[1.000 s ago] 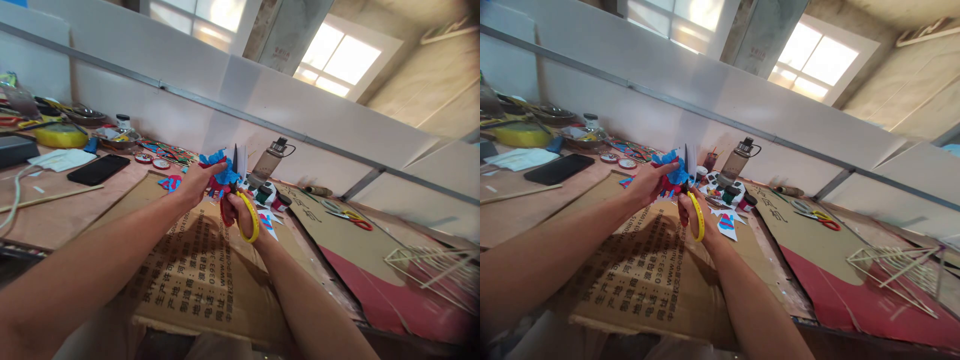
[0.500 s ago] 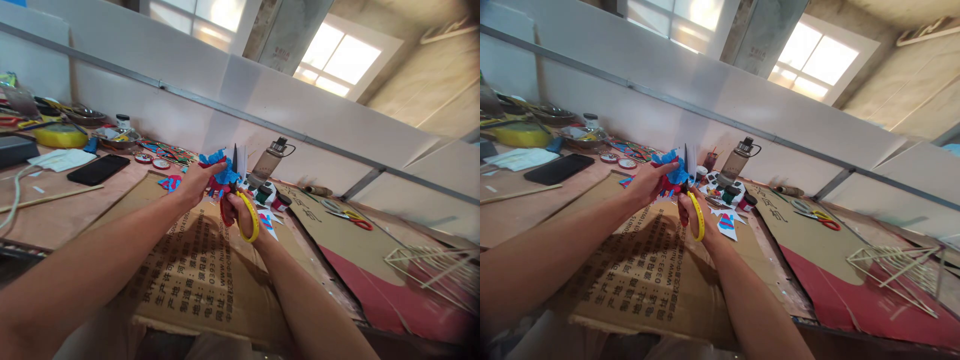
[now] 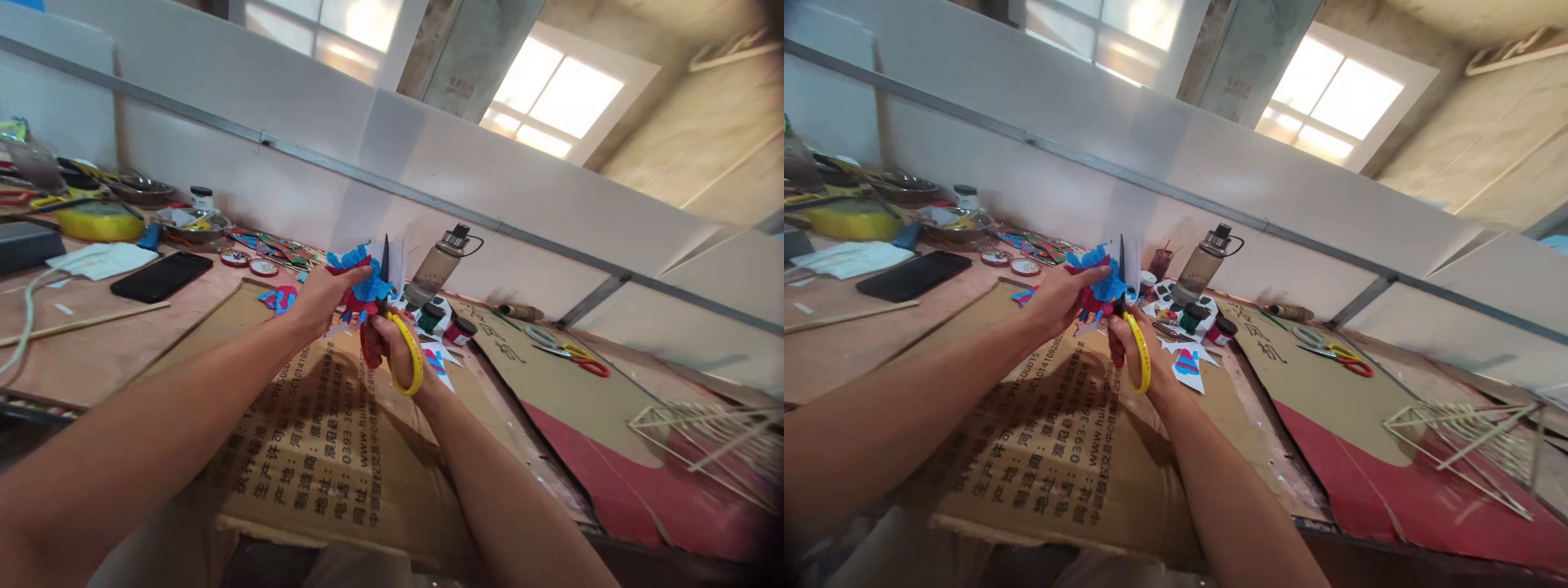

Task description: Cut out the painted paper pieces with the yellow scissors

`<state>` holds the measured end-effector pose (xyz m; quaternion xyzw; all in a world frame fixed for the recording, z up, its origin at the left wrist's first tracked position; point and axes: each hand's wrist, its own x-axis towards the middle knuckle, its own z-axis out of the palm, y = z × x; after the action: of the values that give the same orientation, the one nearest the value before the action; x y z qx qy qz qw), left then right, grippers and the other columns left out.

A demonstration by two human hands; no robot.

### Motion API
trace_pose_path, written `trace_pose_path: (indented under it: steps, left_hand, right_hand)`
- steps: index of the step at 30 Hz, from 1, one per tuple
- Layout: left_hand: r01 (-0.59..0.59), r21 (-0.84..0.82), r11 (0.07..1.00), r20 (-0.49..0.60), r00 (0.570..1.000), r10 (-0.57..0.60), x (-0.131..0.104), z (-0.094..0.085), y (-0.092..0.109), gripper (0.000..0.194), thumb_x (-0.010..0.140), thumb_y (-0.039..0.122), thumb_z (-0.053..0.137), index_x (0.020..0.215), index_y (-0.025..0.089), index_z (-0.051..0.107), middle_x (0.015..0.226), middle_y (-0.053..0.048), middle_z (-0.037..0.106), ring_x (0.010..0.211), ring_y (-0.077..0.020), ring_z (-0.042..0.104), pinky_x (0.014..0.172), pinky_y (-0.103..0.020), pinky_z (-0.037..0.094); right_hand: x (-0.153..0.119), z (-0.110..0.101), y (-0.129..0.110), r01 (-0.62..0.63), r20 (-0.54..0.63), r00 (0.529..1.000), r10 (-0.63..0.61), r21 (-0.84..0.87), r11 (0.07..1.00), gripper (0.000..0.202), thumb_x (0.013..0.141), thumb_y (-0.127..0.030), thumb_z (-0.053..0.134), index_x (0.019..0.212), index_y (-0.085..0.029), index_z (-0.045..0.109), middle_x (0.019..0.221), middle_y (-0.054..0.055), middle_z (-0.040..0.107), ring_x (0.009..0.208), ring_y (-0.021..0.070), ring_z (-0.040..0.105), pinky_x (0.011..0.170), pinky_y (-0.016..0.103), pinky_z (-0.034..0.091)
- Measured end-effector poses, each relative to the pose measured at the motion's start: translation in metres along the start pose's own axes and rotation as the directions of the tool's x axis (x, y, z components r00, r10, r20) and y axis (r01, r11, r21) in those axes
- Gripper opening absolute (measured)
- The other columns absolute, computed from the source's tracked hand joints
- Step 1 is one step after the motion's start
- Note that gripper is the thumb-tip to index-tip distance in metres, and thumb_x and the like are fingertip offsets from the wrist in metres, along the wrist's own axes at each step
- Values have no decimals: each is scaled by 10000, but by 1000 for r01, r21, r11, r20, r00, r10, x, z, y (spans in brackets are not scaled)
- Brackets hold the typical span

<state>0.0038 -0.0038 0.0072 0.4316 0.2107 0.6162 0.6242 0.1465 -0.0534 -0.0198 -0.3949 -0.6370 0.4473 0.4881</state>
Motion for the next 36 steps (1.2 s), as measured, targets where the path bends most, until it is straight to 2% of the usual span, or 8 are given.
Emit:
trace_pose_path:
  steps: [26, 36]
  left_hand:
    - [-5, -33, 999, 17, 1000, 6, 0, 2, 1, 379, 540, 318, 996, 762, 165, 730, 739, -15, 730, 638, -149, 658, 666, -302, 562]
    - [-14, 12, 1000, -3, 1000, 14, 1, -2, -5, 340, 617, 373, 965, 767, 174, 733, 709, -6, 707, 632, -146, 645, 683, -303, 553]
  right_hand:
    - [-3, 2, -2, -23, -16, 1000, 24, 43, 999, 364, 806, -535, 697, 817, -269, 447, 512, -95, 363, 393, 115, 358, 392, 282, 320]
    - [-3, 1, -3, -29, -19, 999, 29, -15, 999, 352, 824, -548, 680, 826, -265, 471, 521, -74, 440, 408, 130, 426, 421, 293, 350]
